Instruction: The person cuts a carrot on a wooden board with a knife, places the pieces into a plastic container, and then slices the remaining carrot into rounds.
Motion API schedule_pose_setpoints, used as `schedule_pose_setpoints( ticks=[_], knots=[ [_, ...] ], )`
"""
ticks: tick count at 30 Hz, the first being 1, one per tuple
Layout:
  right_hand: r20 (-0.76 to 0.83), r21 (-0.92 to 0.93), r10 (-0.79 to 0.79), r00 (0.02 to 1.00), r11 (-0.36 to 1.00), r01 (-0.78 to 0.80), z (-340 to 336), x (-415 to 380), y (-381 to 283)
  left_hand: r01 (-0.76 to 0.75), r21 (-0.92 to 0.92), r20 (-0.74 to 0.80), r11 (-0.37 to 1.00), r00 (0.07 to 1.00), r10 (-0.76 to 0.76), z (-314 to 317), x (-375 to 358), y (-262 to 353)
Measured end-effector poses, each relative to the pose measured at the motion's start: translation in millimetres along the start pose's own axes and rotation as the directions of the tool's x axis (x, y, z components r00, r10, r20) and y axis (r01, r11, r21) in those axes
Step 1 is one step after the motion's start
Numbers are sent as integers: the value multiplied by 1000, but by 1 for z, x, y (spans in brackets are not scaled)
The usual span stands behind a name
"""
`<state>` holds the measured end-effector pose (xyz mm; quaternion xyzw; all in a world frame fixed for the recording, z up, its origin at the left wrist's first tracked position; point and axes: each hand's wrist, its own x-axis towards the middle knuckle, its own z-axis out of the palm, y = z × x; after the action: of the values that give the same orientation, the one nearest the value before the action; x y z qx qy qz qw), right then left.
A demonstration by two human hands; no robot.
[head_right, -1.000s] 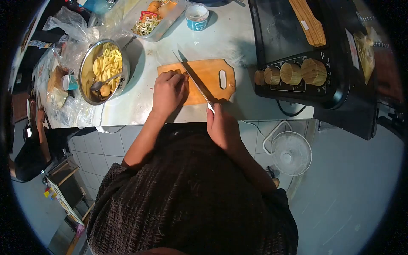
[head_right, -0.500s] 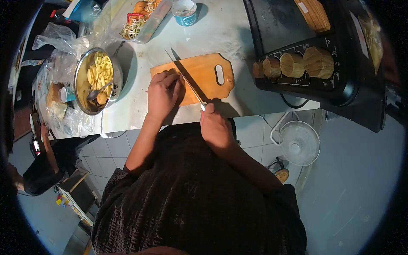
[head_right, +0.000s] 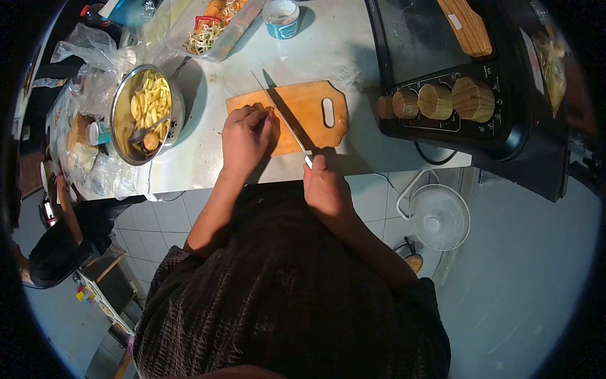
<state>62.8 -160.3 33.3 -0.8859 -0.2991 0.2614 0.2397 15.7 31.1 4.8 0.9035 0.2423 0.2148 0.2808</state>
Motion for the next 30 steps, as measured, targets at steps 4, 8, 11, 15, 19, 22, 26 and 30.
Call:
schedule_pose_setpoints(
  ticks=[4, 8, 11, 15, 19, 22, 26, 30],
  knots=[
    [0, 0, -34, 999, 999, 34, -1, -2, -5, -7, -35, -24, 999, 1000, 6, -1, 1, 1],
    [2, -6, -30, 1000, 1000, 30, 1, -1, -3, 23, -18, -11, 1000, 1000, -24, 0, 0, 0],
    [6, 4, -41, 999, 999, 41, -1, -2, -4, 28, -29, -31, 999, 999, -28, 0, -2, 0],
    [19, -20, -32, 999, 999, 32, -1, -2, -4, 9, -28, -52, 1000, 999, -11, 1, -2, -1],
    [26, -63, -32, 999, 997, 34, -1, 0, -7, 4, -23, -50, 1000, 999, -5, 1, -2, -1],
    [26, -89, 1, 1000, 996, 1, 7, 4, -5, 13, -26, -41, 1000, 999, -14, 1, -2, -1],
    [6, -76, -27, 1000, 997, 27, 9, 3, -1, 29, -9, -32, 1000, 999, -30, 0, -3, 1],
    [-10, -50, -30, 999, 998, 29, 6, -4, 4, 39, -8, -27, 999, 999, -39, 0, -4, 0]
  ],
)
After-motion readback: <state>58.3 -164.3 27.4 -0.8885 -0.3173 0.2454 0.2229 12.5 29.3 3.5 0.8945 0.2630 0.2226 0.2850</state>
